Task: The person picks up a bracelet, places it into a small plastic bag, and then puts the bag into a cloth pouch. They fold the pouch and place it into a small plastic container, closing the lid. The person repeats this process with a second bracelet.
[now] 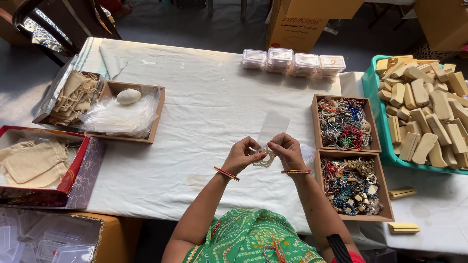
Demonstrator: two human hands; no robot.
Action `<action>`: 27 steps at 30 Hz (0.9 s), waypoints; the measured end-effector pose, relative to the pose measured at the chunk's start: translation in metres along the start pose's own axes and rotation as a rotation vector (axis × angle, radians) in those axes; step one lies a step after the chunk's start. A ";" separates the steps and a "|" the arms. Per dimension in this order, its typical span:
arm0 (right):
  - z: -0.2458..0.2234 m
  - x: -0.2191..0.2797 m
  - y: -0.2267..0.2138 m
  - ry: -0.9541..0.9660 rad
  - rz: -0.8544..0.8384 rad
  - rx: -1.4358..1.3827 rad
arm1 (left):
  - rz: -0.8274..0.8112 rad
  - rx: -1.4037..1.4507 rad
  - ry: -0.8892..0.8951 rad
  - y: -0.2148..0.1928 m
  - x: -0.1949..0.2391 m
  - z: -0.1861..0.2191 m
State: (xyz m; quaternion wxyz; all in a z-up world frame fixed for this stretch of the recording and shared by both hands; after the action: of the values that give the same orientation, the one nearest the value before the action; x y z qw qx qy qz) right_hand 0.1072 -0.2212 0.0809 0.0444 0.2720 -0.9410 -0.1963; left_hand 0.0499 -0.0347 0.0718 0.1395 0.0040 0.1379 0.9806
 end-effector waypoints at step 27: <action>-0.048 0.006 0.101 -0.381 -0.311 0.908 | 0.078 0.445 -0.392 -0.044 0.042 0.020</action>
State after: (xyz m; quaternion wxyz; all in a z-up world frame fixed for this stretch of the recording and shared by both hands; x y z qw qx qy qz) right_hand 0.0615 -0.1624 0.1643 -0.2800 0.3598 -0.8712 0.1819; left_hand 0.0226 0.0224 0.0776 0.1216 0.2289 0.3196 0.9114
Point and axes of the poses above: each hand's wrist, its own x-axis away from the middle knuckle, its own y-axis out of the palm, z = x × y, the point moved 4 cm from there along -x, towards the middle knuckle, and after that the axes turned 8 degrees about -z, right-handed, at the moved point
